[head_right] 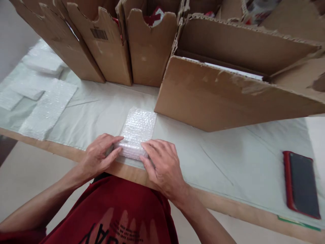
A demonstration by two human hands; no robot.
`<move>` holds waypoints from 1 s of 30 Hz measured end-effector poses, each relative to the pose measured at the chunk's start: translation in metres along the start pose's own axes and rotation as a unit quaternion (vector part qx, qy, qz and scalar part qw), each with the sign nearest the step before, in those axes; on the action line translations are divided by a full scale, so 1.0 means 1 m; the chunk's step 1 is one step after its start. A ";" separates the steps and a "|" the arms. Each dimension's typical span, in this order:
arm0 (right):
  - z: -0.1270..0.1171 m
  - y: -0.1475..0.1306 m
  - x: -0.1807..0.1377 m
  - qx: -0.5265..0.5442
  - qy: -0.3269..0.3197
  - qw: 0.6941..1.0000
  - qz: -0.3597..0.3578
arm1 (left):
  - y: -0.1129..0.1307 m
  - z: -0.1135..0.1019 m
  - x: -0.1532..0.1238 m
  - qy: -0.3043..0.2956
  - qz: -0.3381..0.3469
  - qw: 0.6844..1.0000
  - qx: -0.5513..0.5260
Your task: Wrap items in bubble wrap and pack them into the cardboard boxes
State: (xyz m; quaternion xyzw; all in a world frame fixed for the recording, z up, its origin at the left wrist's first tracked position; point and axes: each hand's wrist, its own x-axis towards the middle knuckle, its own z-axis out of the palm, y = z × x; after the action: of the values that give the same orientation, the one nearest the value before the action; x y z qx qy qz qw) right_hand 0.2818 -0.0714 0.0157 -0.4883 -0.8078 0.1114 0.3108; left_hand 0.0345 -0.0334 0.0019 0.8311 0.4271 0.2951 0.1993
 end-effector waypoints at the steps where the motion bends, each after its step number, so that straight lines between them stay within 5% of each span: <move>1: 0.002 0.000 -0.001 -0.025 0.014 1.000 -0.011 | -0.002 0.003 0.003 0.007 -0.001 1.000 0.020; 6: 0.009 0.000 -0.002 -0.064 -0.030 0.996 -0.057 | -0.001 0.004 0.005 0.014 0.028 0.999 0.013; 12: 0.001 -0.004 -0.004 0.081 -0.058 0.995 0.012 | 0.007 -0.010 -0.009 -0.050 0.038 0.996 -0.063; 17: 0.003 -0.005 -0.009 -0.040 0.013 0.999 0.005 | -0.003 0.006 0.012 0.016 0.028 0.999 0.030; 20: 0.008 -0.005 -0.009 -0.091 -0.015 0.995 -0.024 | -0.006 0.015 0.026 0.037 0.009 0.997 0.071; 24: 0.013 0.001 -0.006 -0.078 0.010 0.997 0.000 | 0.006 0.007 0.019 0.074 -0.103 0.990 -0.055; 26: 0.013 0.004 -0.006 -0.025 0.051 0.997 0.052 | 0.017 -0.001 0.006 0.092 -0.212 0.954 -0.191; 30: 0.011 -0.001 -0.009 0.105 0.072 0.980 0.152 | 0.035 -0.004 -0.007 0.034 -0.365 0.797 -0.480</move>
State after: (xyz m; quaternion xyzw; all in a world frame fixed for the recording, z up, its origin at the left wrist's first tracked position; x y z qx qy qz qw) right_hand 0.2773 -0.0777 0.0036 -0.5768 -0.6833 0.2063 0.3973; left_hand 0.0495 -0.0580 0.0235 0.4003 0.5093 0.3960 0.6508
